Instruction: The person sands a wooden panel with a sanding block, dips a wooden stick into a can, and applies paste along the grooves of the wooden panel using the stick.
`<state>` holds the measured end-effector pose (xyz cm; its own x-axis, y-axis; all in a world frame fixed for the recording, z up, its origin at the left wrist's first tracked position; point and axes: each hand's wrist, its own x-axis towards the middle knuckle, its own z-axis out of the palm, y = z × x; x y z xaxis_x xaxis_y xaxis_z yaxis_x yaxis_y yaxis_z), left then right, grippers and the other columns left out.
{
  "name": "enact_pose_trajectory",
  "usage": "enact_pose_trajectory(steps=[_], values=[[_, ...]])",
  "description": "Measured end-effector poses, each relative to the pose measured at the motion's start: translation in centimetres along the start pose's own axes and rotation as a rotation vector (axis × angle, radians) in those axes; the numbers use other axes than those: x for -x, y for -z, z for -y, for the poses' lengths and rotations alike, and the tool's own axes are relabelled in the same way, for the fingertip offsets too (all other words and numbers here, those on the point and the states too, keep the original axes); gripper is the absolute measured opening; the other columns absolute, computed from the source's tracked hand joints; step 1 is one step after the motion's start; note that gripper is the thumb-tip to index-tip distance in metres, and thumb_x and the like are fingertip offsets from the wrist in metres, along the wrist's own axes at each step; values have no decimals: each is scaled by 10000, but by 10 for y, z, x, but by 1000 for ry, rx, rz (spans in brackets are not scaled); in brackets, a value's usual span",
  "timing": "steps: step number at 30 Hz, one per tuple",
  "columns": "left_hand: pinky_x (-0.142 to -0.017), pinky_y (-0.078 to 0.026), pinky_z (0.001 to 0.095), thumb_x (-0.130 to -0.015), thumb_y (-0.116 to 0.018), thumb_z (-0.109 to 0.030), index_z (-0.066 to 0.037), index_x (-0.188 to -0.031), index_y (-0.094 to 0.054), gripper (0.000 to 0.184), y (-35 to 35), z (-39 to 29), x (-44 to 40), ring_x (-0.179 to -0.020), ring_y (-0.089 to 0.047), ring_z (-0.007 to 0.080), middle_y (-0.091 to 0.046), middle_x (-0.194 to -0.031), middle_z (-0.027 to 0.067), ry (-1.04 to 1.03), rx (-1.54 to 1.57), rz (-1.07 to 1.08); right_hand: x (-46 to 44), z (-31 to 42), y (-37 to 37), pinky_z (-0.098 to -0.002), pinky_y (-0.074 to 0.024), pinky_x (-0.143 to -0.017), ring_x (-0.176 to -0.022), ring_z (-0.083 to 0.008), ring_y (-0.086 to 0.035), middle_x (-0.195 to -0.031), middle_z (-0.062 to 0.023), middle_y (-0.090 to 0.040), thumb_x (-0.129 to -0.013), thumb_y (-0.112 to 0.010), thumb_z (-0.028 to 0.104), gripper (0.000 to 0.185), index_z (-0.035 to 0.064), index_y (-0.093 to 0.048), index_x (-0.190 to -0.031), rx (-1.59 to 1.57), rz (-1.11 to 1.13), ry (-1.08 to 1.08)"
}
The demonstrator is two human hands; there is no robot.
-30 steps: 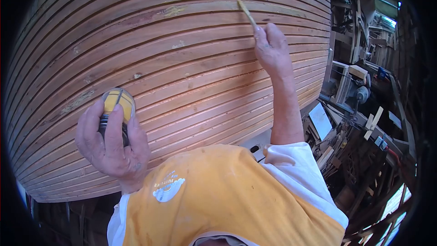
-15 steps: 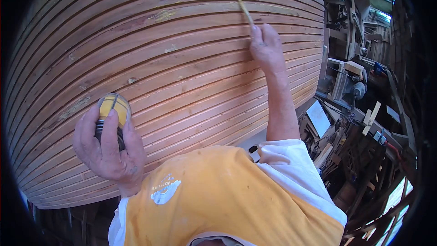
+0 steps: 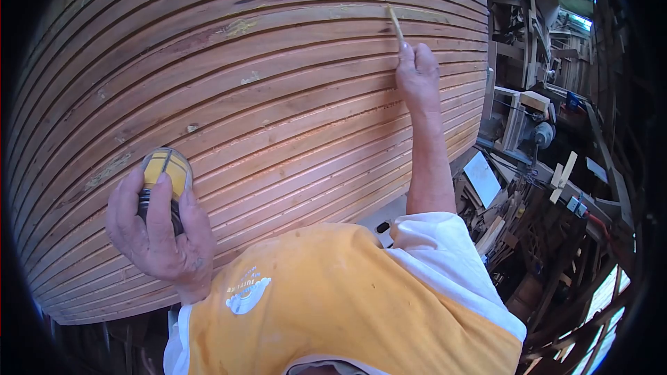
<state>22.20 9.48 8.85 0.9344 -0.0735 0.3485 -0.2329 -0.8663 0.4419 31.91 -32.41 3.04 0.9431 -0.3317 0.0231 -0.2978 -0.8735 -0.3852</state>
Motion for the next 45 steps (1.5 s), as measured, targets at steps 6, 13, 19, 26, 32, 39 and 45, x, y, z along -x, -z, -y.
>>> enact_pose_trajectory(steps=[6,13,19,26,32,39,45], values=[[-963,-514,485,-821,-801,-42,-77,-1177,-708,369,0,-1,-1,-1141,-619,367,-665,-1277,165,-5,0,4,11,15,-1,-493,-466,-617,-615,-355,-544,-698,-202,-560,-1054,-625,250,338,17,-523,-831,-29,102,135],[-957,-517,486,-816,-802,-41,-77,-1170,-706,369,1,-1,-1,-1137,-620,368,-663,-1269,165,-3,1,11,-7,-2,8,-479,-466,-625,-625,-366,-532,-701,-214,-541,-1059,-607,232,318,6,-523,-852,-8,78,58],[-961,-519,488,-810,-805,-37,-77,-1177,-705,382,1,-1,-2,-1139,-620,370,-660,-1269,170,-4,1,15,2,1,11,-479,-508,-665,-681,-328,-632,-768,-171,-640,-1006,-667,184,205,24,-585,-908,-124,58,6],[-963,-520,490,-811,-802,-34,-78,-1188,-703,392,1,-1,0,-1145,-618,372,-656,-1282,172,-4,12,16,7,3,7,-493,-531,-717,-847,-379,-660,-931,-160,-629,-959,-684,152,144,47,-586,-969,310,-71,243],[-965,-520,489,-816,-797,-34,-77,-1192,-703,390,0,0,0,-1147,-618,372,-654,-1286,172,-1,3,16,9,8,18,-503,-532,-719,-854,-387,-653,-956,-165,-603,-939,-704,145,154,56,-583,-975,478,-69,305],[-967,-520,486,-819,-803,-37,-80,-1191,-704,387,-1,0,0,-1142,-622,368,-661,-1281,171,-1,4,3,15,14,11,-494,-540,-715,-857,-375,-659,-955,-157,-604,-952,-703,159,153,68,-581,-965,422,-52,307],[-972,-518,480,-819,-802,-33,-81,-1190,-704,387,0,0,0,-1145,-622,365,-663,-1282,168,-1,13,7,16,25,7,-495,-537,-708,-841,-378,-656,-961,-152,-607,-961,-699,168,151,62,-592,-960,391,-21,338]])
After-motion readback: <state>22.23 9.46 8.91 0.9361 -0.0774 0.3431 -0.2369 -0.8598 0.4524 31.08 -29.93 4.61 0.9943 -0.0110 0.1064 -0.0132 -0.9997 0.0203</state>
